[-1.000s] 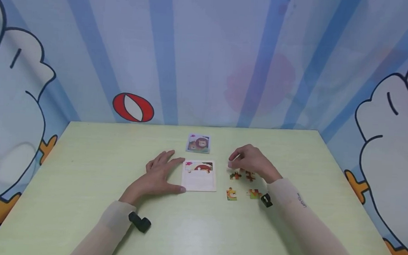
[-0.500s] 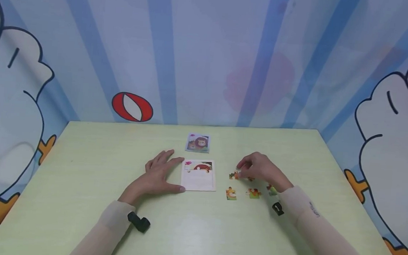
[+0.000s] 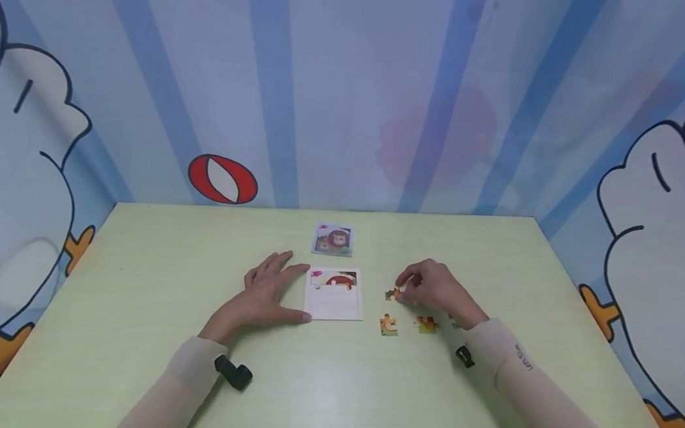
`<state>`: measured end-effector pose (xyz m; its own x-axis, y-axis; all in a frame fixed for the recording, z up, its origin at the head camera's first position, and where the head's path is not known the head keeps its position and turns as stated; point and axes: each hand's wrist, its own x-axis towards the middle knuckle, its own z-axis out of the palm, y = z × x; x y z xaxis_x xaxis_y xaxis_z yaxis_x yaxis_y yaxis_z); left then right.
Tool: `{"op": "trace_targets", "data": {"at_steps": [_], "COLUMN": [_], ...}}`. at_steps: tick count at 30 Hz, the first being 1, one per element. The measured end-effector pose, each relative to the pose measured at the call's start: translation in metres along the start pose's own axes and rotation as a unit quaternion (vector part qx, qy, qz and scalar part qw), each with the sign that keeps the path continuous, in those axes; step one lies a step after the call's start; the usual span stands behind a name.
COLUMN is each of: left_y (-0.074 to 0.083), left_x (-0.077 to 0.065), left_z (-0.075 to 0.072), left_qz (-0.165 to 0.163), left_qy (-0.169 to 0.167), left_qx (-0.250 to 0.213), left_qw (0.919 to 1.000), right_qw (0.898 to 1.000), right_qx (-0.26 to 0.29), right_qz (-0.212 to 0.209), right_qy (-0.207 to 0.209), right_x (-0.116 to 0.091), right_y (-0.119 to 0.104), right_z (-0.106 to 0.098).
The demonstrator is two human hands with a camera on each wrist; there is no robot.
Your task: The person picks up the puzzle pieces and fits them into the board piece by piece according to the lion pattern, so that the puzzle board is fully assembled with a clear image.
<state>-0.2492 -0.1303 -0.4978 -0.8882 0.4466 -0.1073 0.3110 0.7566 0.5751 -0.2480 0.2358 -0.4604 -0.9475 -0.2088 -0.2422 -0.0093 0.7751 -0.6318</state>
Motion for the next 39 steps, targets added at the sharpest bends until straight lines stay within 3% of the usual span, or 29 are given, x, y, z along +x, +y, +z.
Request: {"op": "trace_targets", "data": {"at_steps": [19,30,39], "left_y": [-0.0002,-0.0006,-0.0005], "left_x": [0.0004,-0.0004,0.0], "left_z": [-0.0004,0.0,0.0002], "left_qz": [-0.001,0.0,-0.001], "left_qy": [-0.002,0.0,-0.001], "left_qx": [-0.005,-0.004,0.001], "left_qw": [1.0,1.0,1.0], "right_qw": [0.999,0.997,0.992], "right_qx": [-0.011,0.069,0.128], "right_qz": [-0.012,-0.005,-0.007], "right_qy": [0.03,0.042,0.019], "right_x": [-0.0005,-0.0028,-0.0019], "right_y": [-0.0003,-0.0013,-0.0059], "right_z": [0.0055,0.0006,-0.0039]}}
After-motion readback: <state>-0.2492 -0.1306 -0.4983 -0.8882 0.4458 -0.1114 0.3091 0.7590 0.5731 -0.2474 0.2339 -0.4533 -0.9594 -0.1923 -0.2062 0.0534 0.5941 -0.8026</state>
